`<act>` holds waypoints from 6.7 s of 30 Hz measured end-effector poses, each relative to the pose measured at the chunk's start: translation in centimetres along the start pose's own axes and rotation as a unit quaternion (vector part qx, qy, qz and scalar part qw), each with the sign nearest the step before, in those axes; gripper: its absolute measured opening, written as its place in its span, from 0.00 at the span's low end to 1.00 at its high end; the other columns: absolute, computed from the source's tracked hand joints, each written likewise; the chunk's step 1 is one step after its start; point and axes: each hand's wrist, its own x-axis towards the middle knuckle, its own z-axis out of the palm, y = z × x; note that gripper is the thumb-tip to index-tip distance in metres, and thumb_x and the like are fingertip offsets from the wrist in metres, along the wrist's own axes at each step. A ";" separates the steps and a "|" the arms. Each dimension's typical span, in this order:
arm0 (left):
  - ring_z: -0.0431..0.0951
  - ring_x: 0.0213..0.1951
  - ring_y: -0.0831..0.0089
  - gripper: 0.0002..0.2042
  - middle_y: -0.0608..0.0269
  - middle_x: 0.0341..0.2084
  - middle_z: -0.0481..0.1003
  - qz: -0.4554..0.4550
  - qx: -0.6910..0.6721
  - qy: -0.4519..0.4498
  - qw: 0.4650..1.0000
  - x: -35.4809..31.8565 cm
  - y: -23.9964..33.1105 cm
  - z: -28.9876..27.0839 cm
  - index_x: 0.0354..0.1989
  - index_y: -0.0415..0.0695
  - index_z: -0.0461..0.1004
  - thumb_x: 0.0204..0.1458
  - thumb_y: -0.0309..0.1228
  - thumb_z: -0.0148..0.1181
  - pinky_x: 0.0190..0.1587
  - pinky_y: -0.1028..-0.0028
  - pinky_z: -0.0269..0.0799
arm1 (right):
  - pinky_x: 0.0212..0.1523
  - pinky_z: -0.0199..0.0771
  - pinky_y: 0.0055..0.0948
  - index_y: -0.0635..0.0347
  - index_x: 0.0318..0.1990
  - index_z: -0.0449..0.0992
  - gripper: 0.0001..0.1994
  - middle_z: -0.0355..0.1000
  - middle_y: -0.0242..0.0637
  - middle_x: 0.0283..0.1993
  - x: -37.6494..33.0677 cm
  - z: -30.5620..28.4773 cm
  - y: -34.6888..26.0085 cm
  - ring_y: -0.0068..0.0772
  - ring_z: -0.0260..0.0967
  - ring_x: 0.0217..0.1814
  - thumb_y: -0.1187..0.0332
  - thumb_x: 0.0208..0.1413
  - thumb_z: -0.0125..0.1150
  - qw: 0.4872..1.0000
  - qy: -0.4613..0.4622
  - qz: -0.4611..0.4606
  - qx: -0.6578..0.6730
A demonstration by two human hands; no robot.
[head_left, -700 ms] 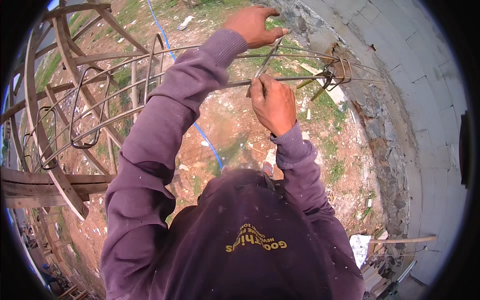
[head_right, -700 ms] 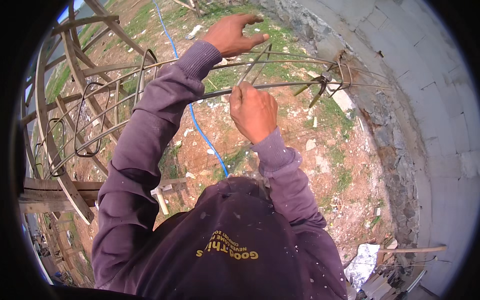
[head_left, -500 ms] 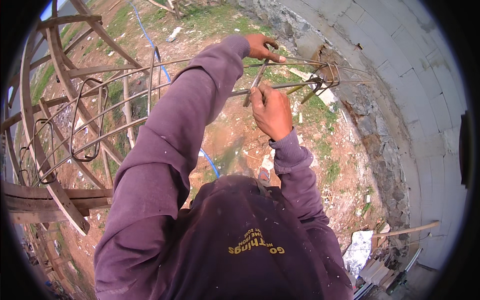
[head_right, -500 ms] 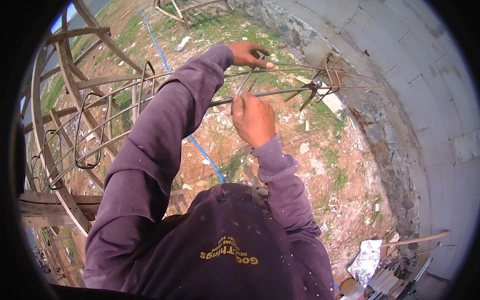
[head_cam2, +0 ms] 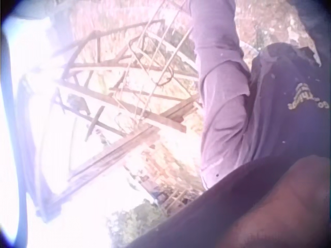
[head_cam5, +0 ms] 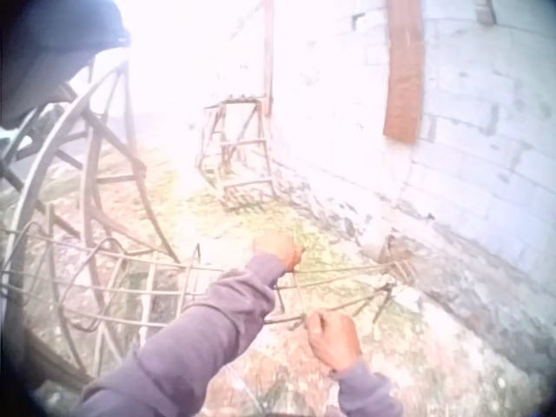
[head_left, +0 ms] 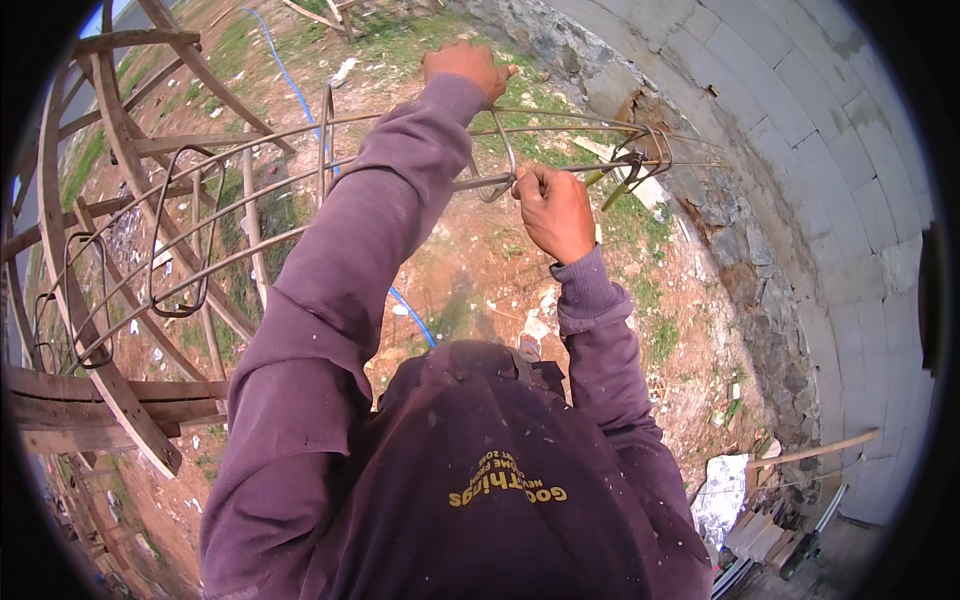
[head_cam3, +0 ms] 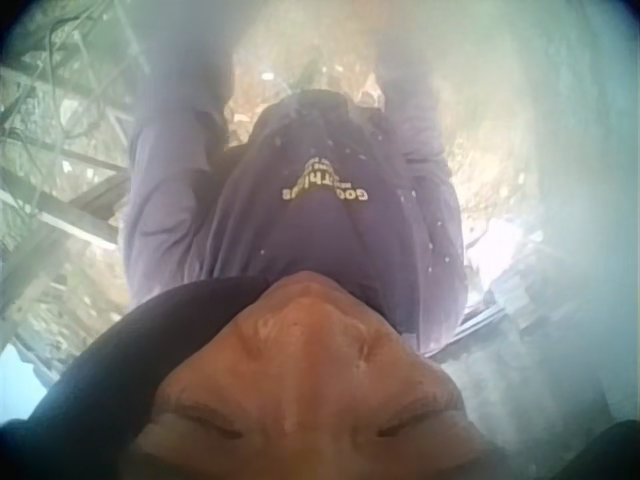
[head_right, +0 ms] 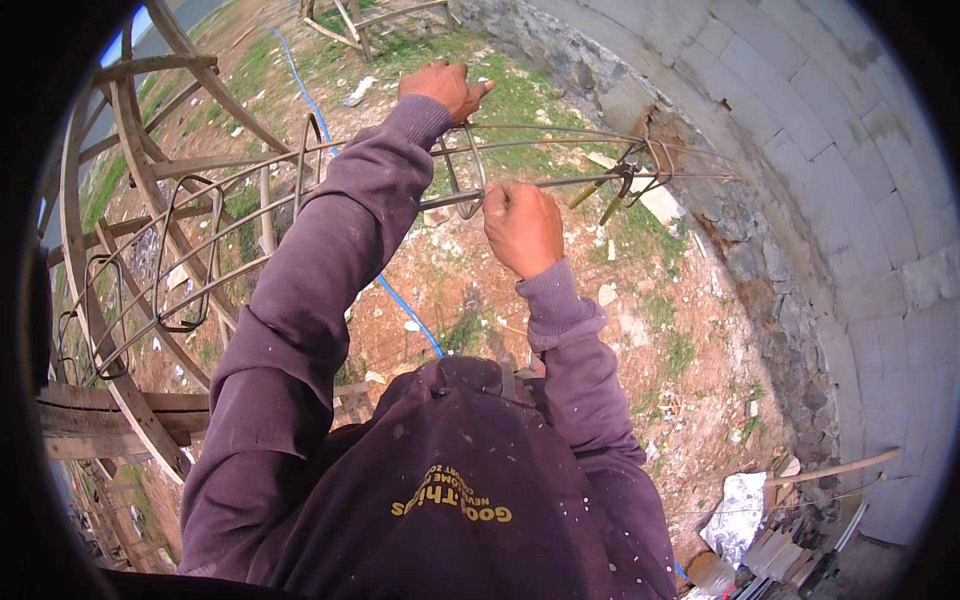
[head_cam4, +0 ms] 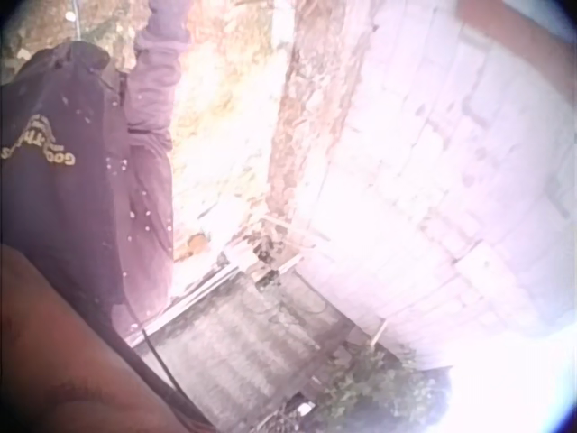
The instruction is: The person assembles a cylindrical rebar cage by tying intersecting vertical and horizontal steel bars with wire. They use pliers to twist and secure the wire at multiple junctions, then reposition the cage and continue tying additional intersections.
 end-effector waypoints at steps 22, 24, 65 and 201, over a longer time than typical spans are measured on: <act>0.77 0.43 0.73 0.20 0.60 0.40 0.75 0.016 -0.785 0.004 0.619 -15.6 2.3 5.8 0.53 0.37 0.71 0.54 0.31 0.66 0.46 0.74 0.73 | 0.28 0.65 0.34 0.67 0.29 0.81 0.18 0.69 0.38 0.19 4.6 -3.6 -0.8 0.29 0.65 0.23 0.59 0.60 0.54 0.972 -0.225 0.027 -0.054; 0.78 0.38 0.74 0.17 0.59 0.35 0.76 0.062 -0.725 -0.012 0.686 -15.2 1.8 6.3 0.47 0.38 0.75 0.55 0.35 0.66 0.40 0.74 0.73 | 0.28 0.65 0.36 0.66 0.30 0.80 0.19 0.69 0.40 0.18 4.7 -3.9 -1.7 0.31 0.66 0.22 0.58 0.60 0.54 0.965 -0.227 0.005 -0.133; 0.82 0.40 0.67 0.18 0.51 0.38 0.80 0.041 -0.851 -0.183 0.491 -12.7 0.1 8.4 0.50 0.29 0.75 0.51 0.24 0.68 0.45 0.69 0.81 | 0.29 0.74 0.33 0.56 0.47 0.74 0.15 0.66 0.34 0.34 1.9 -3.2 -2.3 0.34 0.72 0.35 0.64 0.52 0.60 0.812 -0.094 -0.341 -0.465; 0.78 0.53 0.65 0.24 0.52 0.49 0.78 0.054 -0.824 -0.214 0.523 -11.6 -0.3 7.5 0.55 0.41 0.65 0.51 0.22 0.67 0.55 0.63 0.76 | 0.21 0.63 0.29 0.62 0.26 0.71 0.22 0.65 0.30 0.16 1.6 -6.5 3.6 0.23 0.62 0.16 0.54 0.67 0.52 0.918 -0.359 0.156 -0.069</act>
